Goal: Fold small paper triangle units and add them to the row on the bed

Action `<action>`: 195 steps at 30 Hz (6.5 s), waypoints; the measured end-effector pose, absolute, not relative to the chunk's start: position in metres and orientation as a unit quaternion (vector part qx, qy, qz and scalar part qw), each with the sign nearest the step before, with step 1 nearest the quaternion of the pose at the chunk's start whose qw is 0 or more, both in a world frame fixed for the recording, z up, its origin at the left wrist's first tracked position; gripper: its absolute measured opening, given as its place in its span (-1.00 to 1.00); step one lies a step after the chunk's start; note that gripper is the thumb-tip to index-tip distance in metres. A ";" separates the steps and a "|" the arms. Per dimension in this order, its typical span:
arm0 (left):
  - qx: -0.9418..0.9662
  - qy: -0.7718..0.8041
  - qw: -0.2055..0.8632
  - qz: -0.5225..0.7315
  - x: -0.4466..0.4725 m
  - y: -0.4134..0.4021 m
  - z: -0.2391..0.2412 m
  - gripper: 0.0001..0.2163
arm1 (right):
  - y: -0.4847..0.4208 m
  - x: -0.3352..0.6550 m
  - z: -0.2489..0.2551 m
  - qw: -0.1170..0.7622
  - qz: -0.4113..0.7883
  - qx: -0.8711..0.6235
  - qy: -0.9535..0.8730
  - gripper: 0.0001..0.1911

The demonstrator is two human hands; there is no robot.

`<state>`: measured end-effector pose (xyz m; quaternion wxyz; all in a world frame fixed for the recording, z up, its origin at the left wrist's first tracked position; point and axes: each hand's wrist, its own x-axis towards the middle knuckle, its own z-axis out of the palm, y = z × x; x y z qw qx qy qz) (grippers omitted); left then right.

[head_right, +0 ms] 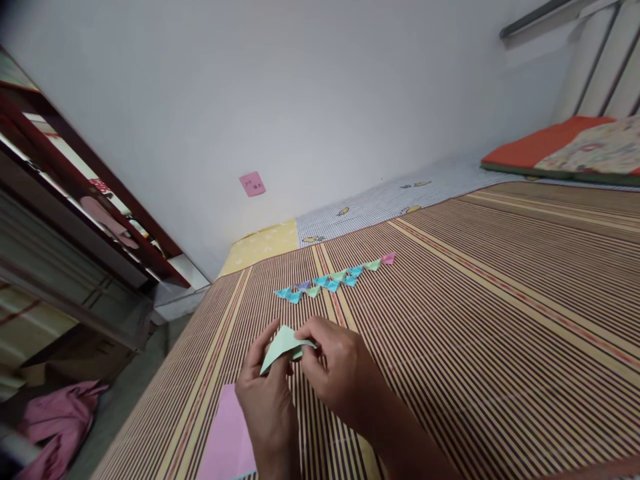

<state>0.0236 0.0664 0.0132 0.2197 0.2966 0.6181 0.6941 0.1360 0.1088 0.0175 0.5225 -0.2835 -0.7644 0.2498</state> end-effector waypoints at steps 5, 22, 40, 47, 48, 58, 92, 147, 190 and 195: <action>0.244 0.586 0.260 0.728 0.016 0.066 0.007 -0.61 | 0.104 0.128 0.013 0.548 0.185 -0.237 -0.781 -0.81; 0.208 0.473 0.280 0.809 0.028 0.060 0.014 -0.78 | 0.090 0.107 -0.002 0.587 0.185 -0.195 -0.763 -0.79; 0.241 0.471 0.295 0.796 0.030 0.062 0.014 -0.78 | 0.094 0.110 -0.003 0.617 0.165 -0.179 -0.749 -0.62; 0.331 0.425 0.442 0.718 0.027 0.068 0.008 -0.60 | 0.118 0.136 0.002 0.645 0.096 -0.224 -0.725 -0.65; 0.329 0.405 0.457 0.720 0.027 0.068 0.008 -0.60 | 0.121 0.140 0.003 0.642 0.094 -0.223 -0.727 -0.65; 0.340 0.486 0.338 0.731 0.029 0.069 0.005 -0.90 | 0.121 0.139 0.006 0.642 0.177 -0.193 -0.721 -0.67; 0.399 0.533 0.281 0.692 0.032 0.074 -0.004 -0.82 | 0.131 0.143 0.003 0.600 0.579 -0.212 -0.510 -0.83; 0.335 0.522 0.318 0.717 0.040 0.069 0.009 -0.79 | 0.130 0.149 0.008 0.538 0.606 -0.236 -0.536 -0.77; 0.302 0.480 0.348 0.747 0.033 0.074 0.003 -0.82 | 0.125 0.148 0.008 0.556 0.512 -0.229 -0.613 -0.88; 0.137 0.364 0.444 0.807 0.030 0.077 0.007 -0.85 | 0.128 0.146 0.002 0.533 0.569 -0.216 -0.587 -0.64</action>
